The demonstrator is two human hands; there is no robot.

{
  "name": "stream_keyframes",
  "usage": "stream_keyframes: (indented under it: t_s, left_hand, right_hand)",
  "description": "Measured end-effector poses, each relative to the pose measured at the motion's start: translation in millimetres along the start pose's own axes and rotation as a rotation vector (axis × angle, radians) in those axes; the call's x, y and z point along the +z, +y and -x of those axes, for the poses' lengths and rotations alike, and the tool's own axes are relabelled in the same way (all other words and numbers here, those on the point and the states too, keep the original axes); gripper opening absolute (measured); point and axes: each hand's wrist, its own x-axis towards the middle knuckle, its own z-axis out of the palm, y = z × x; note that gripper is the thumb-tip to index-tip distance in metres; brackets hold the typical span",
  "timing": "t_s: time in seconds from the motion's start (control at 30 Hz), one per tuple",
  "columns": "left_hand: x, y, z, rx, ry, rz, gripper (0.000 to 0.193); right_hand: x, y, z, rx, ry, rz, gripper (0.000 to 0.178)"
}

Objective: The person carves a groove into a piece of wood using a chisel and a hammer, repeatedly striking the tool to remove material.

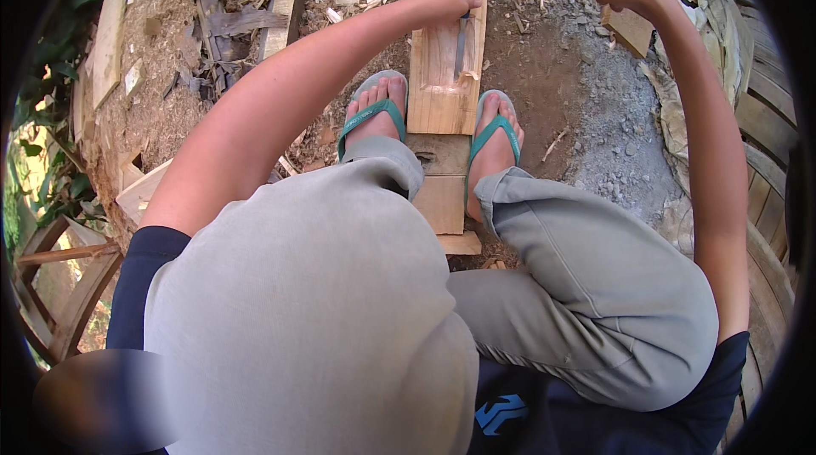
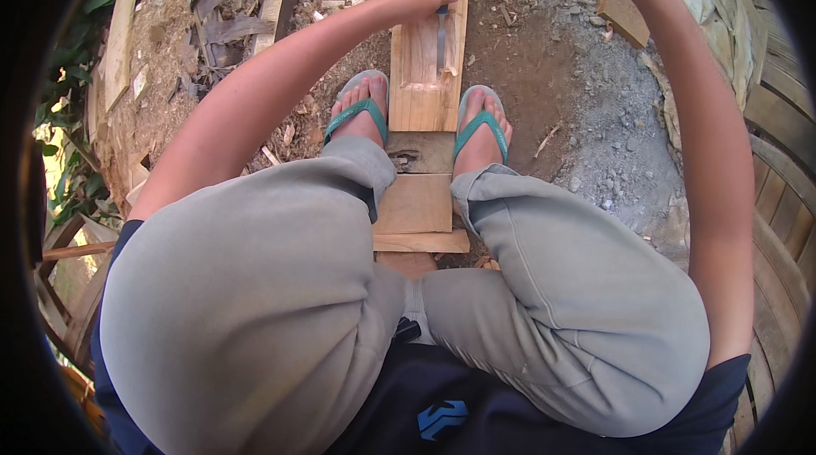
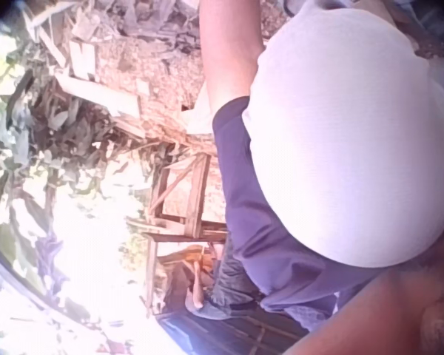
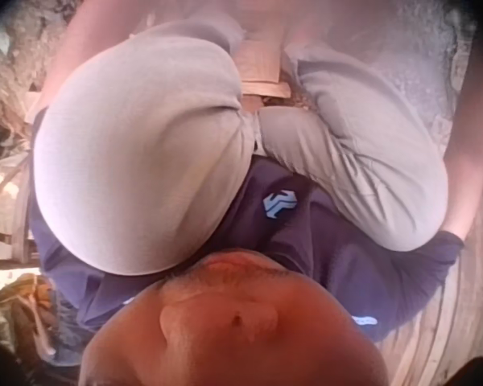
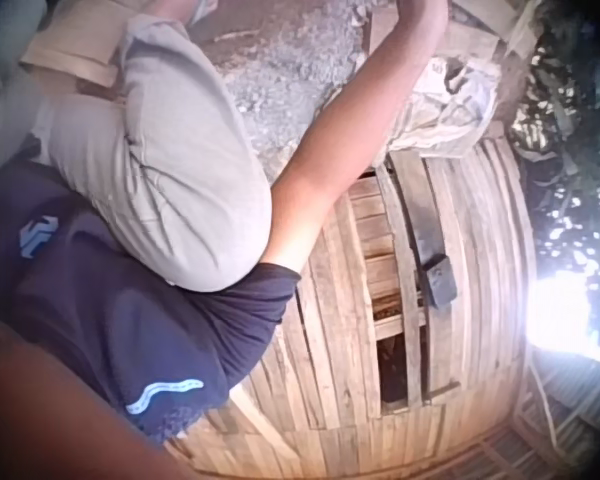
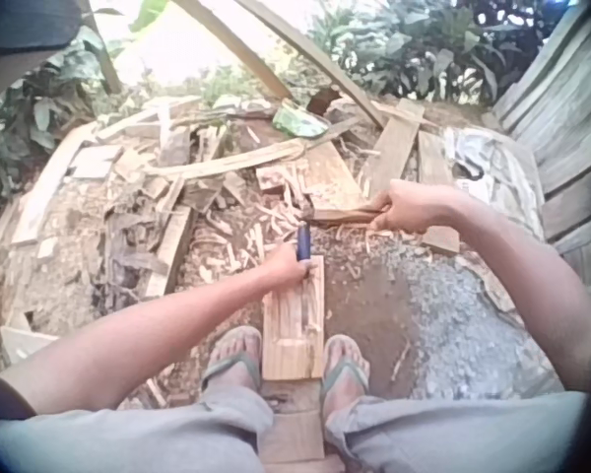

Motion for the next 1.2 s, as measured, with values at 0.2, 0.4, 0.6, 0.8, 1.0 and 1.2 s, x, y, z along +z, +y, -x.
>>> stream_keyframes:
  t_s: [0.2, 0.4, 0.6, 0.8, 1.0, 1.2]
  left_hand:
    - [-4, 9, 4, 0.002, -0.027, -0.004, 0.049]
    - [-8, 13, 3, 0.009, -0.056, -0.041, 0.05]
    - [-8, 12, 11, 0.038, -0.098, 0.065, 0.047]
    - [-3, 8, 12, 0.009, -0.091, 0.078, 0.045]
    - [-5, 11, 7, 0.009, -0.128, 0.1, 0.045]
    - [-1, 9, 4, 0.011, -0.137, 0.127, 0.044]
  right_hand:
    - [7, 21, -5, -0.125, 0.022, -0.002, 0.043]
    - [-1, 20, -7, -0.1, 0.07, 0.076, 0.04]
    - [13, 19, -21, -0.141, 0.242, -0.014, 0.032]
    - [10, 10, -8, -0.134, 0.097, -0.043, 0.037]
    - [16, 11, -1, -0.049, 0.215, -0.106, 0.039]
    - [4, 15, 8, -0.087, 0.104, -0.102, 0.04]
